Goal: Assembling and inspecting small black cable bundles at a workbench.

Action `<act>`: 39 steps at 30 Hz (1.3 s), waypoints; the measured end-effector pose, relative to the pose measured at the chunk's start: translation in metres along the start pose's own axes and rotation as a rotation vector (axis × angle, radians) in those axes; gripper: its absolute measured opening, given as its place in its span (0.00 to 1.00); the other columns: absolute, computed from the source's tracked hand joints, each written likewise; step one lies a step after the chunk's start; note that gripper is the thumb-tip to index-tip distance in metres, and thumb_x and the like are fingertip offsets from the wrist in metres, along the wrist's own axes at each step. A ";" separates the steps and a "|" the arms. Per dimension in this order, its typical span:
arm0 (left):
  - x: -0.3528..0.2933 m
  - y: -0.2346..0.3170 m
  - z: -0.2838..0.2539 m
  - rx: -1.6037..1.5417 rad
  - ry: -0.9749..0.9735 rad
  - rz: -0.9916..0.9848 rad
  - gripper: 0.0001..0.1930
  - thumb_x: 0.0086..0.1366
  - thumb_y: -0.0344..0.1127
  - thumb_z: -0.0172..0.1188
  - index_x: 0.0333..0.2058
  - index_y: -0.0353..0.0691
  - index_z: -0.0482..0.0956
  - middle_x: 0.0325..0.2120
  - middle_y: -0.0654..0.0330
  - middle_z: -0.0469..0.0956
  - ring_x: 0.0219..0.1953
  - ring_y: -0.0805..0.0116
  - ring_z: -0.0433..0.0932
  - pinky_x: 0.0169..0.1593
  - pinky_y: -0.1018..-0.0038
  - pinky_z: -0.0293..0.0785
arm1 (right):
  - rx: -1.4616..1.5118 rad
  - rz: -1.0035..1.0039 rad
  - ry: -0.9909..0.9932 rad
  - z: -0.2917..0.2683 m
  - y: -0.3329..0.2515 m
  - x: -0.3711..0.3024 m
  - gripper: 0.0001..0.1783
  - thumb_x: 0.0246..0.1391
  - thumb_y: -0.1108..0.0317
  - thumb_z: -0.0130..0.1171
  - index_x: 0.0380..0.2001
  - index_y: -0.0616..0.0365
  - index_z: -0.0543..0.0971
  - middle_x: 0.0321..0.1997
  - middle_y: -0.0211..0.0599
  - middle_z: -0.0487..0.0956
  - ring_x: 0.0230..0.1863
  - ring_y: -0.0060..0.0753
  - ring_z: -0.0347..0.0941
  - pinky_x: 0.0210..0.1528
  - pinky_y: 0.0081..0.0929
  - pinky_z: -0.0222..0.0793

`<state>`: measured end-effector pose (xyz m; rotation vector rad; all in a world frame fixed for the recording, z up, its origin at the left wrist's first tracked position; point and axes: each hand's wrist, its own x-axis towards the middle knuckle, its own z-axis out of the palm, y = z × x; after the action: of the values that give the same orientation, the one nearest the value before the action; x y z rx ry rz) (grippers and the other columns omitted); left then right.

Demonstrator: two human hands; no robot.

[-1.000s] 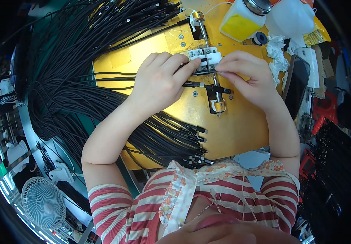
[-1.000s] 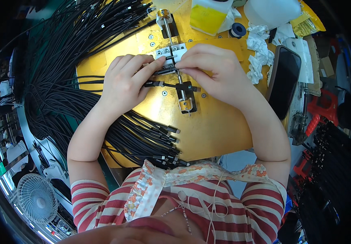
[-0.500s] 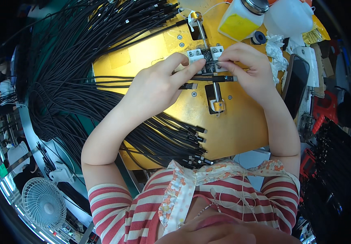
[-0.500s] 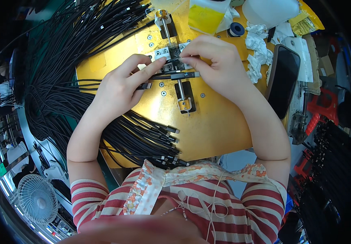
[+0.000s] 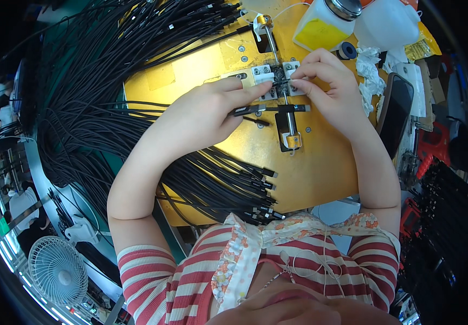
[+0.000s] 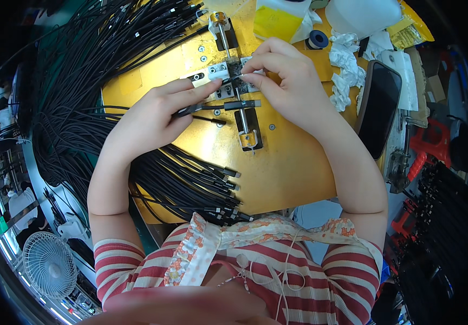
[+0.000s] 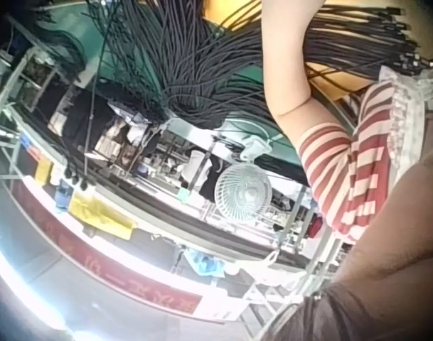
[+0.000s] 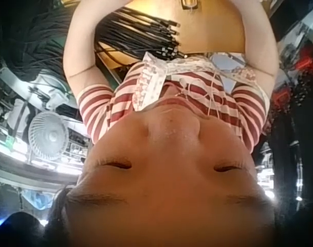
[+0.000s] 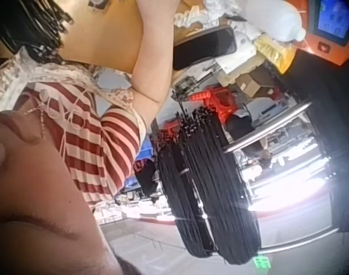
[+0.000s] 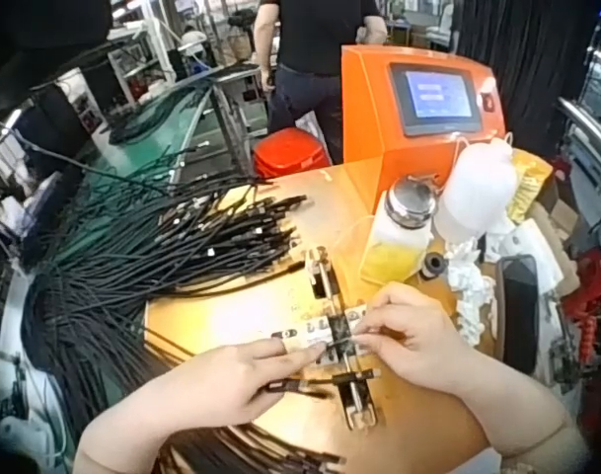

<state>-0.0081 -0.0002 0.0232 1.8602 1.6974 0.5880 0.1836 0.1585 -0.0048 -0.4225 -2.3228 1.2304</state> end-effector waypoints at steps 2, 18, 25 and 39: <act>0.001 0.002 0.003 0.100 0.020 -0.019 0.34 0.52 0.21 0.57 0.59 0.51 0.71 0.30 0.54 0.73 0.28 0.58 0.76 0.34 0.67 0.74 | -0.067 0.008 0.026 0.000 0.004 0.002 0.04 0.51 0.76 0.61 0.32 0.63 0.80 0.32 0.31 0.72 0.31 0.23 0.70 0.30 0.20 0.65; -0.002 -0.002 0.008 0.267 0.059 -0.037 0.35 0.52 0.23 0.57 0.60 0.58 0.70 0.30 0.57 0.74 0.26 0.58 0.77 0.32 0.67 0.76 | -0.329 -0.194 -0.044 -0.003 -0.002 -0.002 0.06 0.48 0.76 0.61 0.32 0.64 0.81 0.29 0.35 0.70 0.36 0.37 0.69 0.38 0.31 0.66; -0.001 -0.001 0.008 0.269 0.056 -0.049 0.35 0.52 0.23 0.56 0.60 0.58 0.70 0.29 0.57 0.74 0.26 0.58 0.77 0.32 0.67 0.76 | -0.389 -0.243 -0.081 -0.007 -0.012 -0.005 0.08 0.47 0.75 0.61 0.33 0.64 0.79 0.30 0.37 0.72 0.34 0.40 0.71 0.38 0.33 0.68; -0.001 -0.003 0.003 0.193 0.022 -0.066 0.33 0.52 0.22 0.55 0.59 0.54 0.71 0.29 0.54 0.74 0.28 0.55 0.76 0.35 0.65 0.75 | -0.055 -0.282 -0.128 -0.011 -0.014 -0.006 0.10 0.41 0.80 0.66 0.30 0.61 0.78 0.33 0.38 0.79 0.36 0.39 0.77 0.38 0.30 0.73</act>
<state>-0.0088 -0.0018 0.0188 1.9258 1.8802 0.4329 0.1940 0.1555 0.0105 -0.0297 -2.4261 1.0864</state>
